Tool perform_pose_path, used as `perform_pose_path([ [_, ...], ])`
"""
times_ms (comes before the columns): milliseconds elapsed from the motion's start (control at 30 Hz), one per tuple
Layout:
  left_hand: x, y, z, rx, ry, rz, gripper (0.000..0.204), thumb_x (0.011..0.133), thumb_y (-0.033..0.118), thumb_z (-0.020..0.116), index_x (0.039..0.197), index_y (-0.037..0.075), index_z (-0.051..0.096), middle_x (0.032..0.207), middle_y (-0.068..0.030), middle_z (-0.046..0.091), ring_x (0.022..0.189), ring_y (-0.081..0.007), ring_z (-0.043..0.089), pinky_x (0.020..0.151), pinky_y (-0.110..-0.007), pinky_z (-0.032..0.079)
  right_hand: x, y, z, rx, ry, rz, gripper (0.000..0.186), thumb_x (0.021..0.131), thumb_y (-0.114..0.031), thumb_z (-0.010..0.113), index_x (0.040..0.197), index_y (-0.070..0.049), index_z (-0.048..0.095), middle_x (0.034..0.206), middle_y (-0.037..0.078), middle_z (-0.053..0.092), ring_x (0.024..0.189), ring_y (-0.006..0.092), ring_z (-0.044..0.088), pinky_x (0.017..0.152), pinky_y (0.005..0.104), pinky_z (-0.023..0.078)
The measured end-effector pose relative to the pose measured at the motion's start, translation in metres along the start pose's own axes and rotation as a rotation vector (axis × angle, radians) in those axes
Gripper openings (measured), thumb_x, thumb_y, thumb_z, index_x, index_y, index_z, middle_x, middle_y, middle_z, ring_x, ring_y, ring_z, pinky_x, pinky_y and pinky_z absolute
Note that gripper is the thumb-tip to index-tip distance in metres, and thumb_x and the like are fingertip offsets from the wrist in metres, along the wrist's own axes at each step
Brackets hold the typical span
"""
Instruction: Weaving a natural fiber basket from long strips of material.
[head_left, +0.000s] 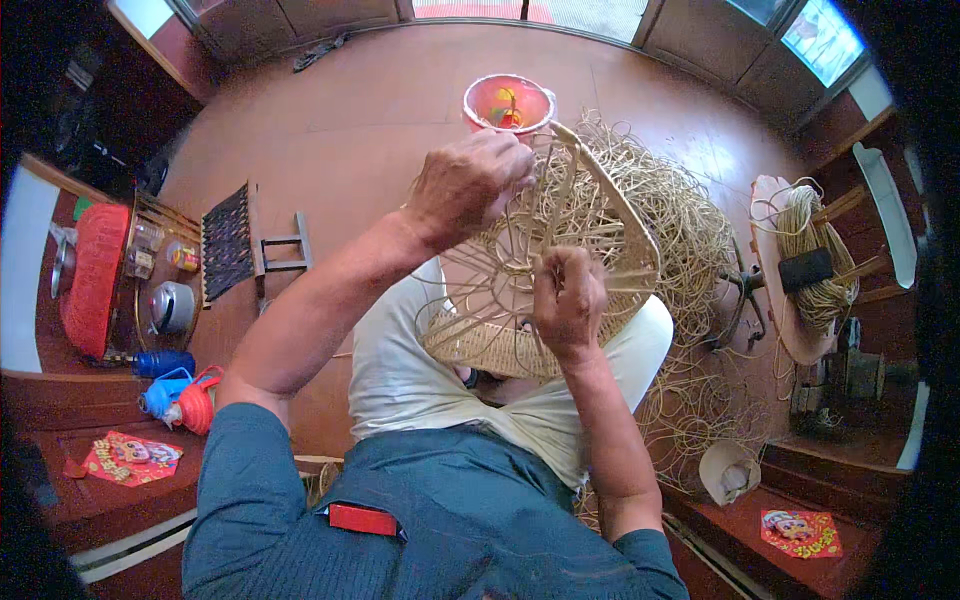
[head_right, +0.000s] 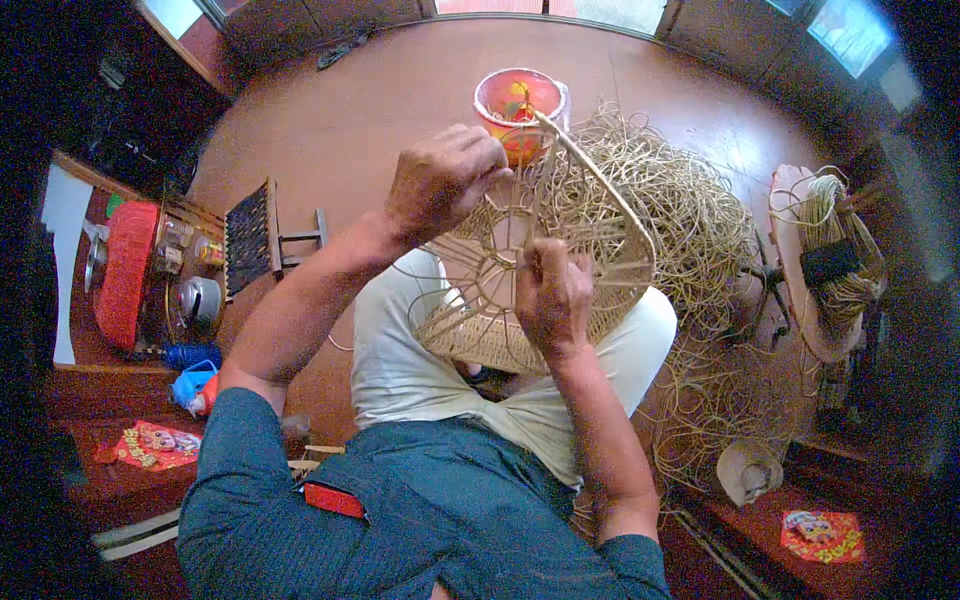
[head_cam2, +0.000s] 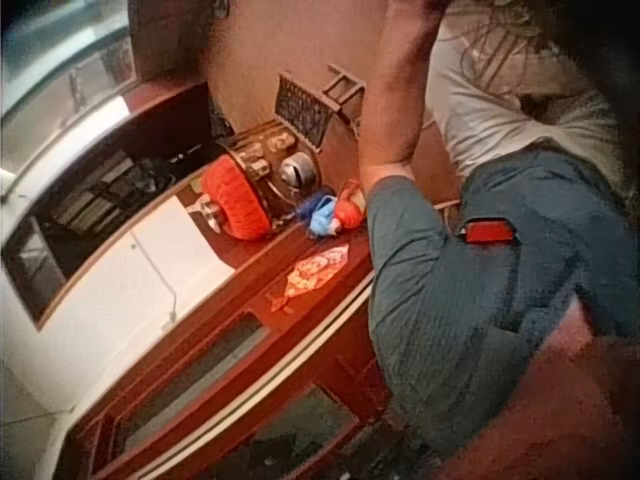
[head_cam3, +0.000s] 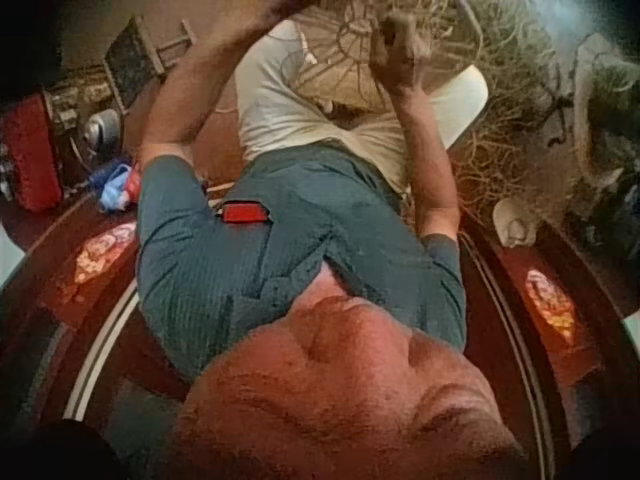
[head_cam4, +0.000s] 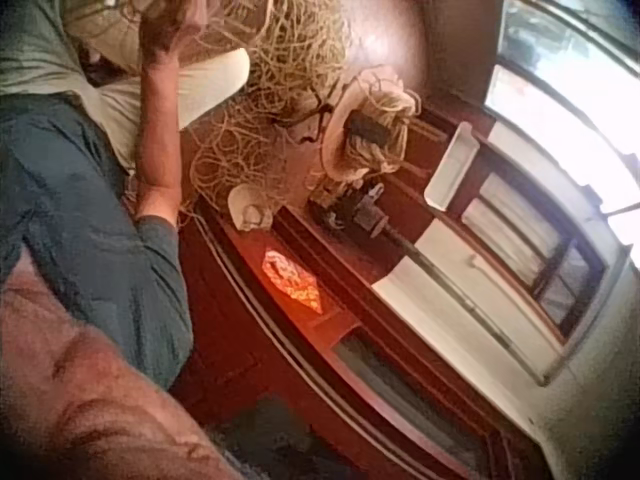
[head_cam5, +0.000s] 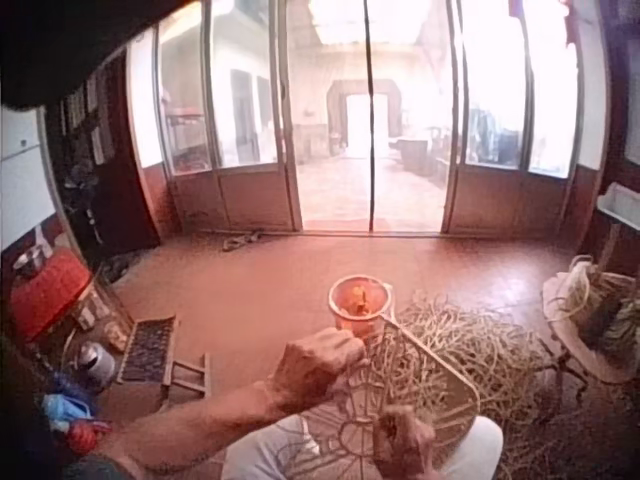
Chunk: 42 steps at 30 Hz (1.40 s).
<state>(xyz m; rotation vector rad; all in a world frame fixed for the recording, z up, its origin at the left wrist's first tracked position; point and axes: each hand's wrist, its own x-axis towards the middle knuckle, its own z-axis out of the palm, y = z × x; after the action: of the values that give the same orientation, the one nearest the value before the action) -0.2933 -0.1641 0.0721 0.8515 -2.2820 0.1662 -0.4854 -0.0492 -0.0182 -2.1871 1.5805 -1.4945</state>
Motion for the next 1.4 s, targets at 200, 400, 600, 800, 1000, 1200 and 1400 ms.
perform_pose_path([
  [200,0.016,0.001,-0.008,0.033,0.17,0.196,0.014,0.091,0.022,0.079,0.095,0.013,0.069,0.092,-0.0056,0.073,0.087,-0.0263,0.073,0.07,-0.041,0.059,-0.015,-0.008,-0.005,0.011,0.041,-0.009,0.018,0.095,-0.001,0.071,0.104,-0.011,0.06,0.069,0.009,0.063,0.065,0.033,0.067,0.074,0.0422,0.047],
  [400,0.032,-0.008,0.002,-0.034,0.096,0.038,0.013,0.096,0.024,0.075,0.101,0.014,0.07,0.09,-0.0095,0.074,0.086,-0.0325,0.076,0.073,-0.045,0.061,-0.016,-0.012,-0.004,0.034,0.002,0.073,0.018,0.091,0.001,0.072,0.1,-0.011,0.061,0.076,0.008,0.063,0.07,0.0337,0.062,0.076,0.0429,0.047],
  [600,0.038,0.009,0.011,-0.172,0.036,-0.137,0.016,0.099,0.027,0.074,0.105,0.013,0.067,0.088,-0.0166,0.074,0.081,-0.0422,0.075,0.069,-0.052,0.059,-0.015,-0.004,-0.003,-0.003,0.0,0.052,0.016,0.093,0.0,0.072,0.098,-0.011,0.062,0.073,0.008,0.063,0.068,0.034,0.062,0.074,0.0428,0.047],
  [800,0.037,0.014,0.016,-0.185,0.035,-0.273,0.016,0.101,0.027,0.073,0.104,0.013,0.066,0.082,-0.0176,0.073,0.08,-0.0424,0.075,0.068,-0.054,0.058,-0.009,-0.008,-0.009,0.007,0.0,0.027,0.014,0.094,-0.001,0.073,0.097,-0.01,0.063,0.075,0.009,0.065,0.067,0.0336,0.062,0.072,0.0428,0.048],
  [1000,0.04,0.017,0.009,-0.179,-0.004,-0.317,0.017,0.103,0.028,0.072,0.103,0.011,0.067,0.082,-0.0183,0.074,0.079,-0.0437,0.074,0.069,-0.056,0.056,0.006,-0.021,-0.027,0.046,-0.019,0.118,0.014,0.096,-0.005,0.073,0.107,-0.011,0.067,0.092,0.012,0.072,0.074,0.0338,0.071,0.075,0.044,0.056],
  [1200,0.044,0.014,0.004,-0.192,-0.074,-0.367,0.014,0.103,0.021,0.069,0.108,0.009,0.066,0.087,-0.0182,0.075,0.085,-0.0422,0.076,0.074,-0.055,0.057,0.064,-0.007,-0.043,-0.12,0.216,-0.111,0.012,0.099,-0.014,0.076,0.111,-0.013,0.074,0.109,0.011,0.074,0.098,0.035,0.075,0.082,0.0437,0.061],
  [1400,0.049,0.003,0.008,-0.344,-0.11,-0.415,0.018,0.101,0.023,0.075,0.102,0.006,0.071,0.088,-0.0159,0.075,0.081,-0.0334,0.076,0.074,-0.047,0.057,0.113,0.006,-0.042,-0.047,0.064,-0.122,0.018,0.102,-0.017,0.074,0.118,-0.022,0.081,0.124,0.009,0.072,0.101,0.0295,0.078,0.081,0.0422,0.063],
])
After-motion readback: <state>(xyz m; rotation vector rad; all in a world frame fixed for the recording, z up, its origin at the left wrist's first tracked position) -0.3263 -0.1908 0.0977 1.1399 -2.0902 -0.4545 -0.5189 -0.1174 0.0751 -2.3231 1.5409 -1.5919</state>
